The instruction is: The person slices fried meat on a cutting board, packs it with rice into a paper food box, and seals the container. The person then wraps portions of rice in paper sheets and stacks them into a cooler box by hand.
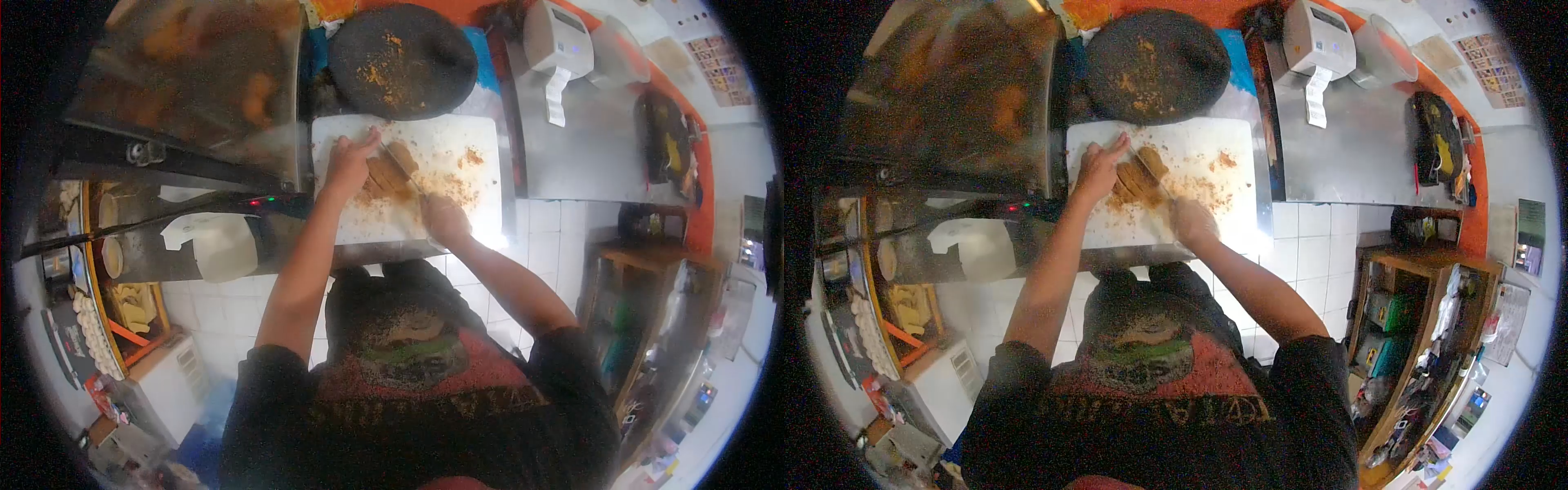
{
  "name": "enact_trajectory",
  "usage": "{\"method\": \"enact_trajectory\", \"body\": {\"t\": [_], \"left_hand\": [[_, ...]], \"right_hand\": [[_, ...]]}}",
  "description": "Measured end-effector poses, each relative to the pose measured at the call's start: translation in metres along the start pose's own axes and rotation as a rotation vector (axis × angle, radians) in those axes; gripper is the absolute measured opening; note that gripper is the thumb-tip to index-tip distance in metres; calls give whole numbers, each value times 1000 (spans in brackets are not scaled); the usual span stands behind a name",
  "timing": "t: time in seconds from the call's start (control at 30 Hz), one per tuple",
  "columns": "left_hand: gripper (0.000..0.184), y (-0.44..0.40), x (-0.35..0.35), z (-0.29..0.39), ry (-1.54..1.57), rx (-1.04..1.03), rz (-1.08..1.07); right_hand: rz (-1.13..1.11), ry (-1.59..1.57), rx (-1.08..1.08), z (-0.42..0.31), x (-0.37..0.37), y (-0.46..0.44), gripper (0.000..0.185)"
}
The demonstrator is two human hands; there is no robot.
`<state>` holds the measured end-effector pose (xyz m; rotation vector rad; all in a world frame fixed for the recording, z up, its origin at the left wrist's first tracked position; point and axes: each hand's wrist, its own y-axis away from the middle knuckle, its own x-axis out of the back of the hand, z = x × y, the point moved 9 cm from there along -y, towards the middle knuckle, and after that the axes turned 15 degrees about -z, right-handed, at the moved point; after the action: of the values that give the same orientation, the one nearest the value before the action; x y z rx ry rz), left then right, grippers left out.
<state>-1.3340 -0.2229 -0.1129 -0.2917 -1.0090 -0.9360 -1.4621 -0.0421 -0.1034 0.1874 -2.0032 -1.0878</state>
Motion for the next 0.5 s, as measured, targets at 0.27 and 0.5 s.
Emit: {"method": "enact_trajectory", "body": {"t": [0.27,0.5], "left_hand": [[62,-5,7,5,-8,31,-39],[67,-1,29,30,190,-211,174]], "right_hand": [[-71,113,182,-5,-8,-23,44],[76,-60,113,3,32,25,43]]}}
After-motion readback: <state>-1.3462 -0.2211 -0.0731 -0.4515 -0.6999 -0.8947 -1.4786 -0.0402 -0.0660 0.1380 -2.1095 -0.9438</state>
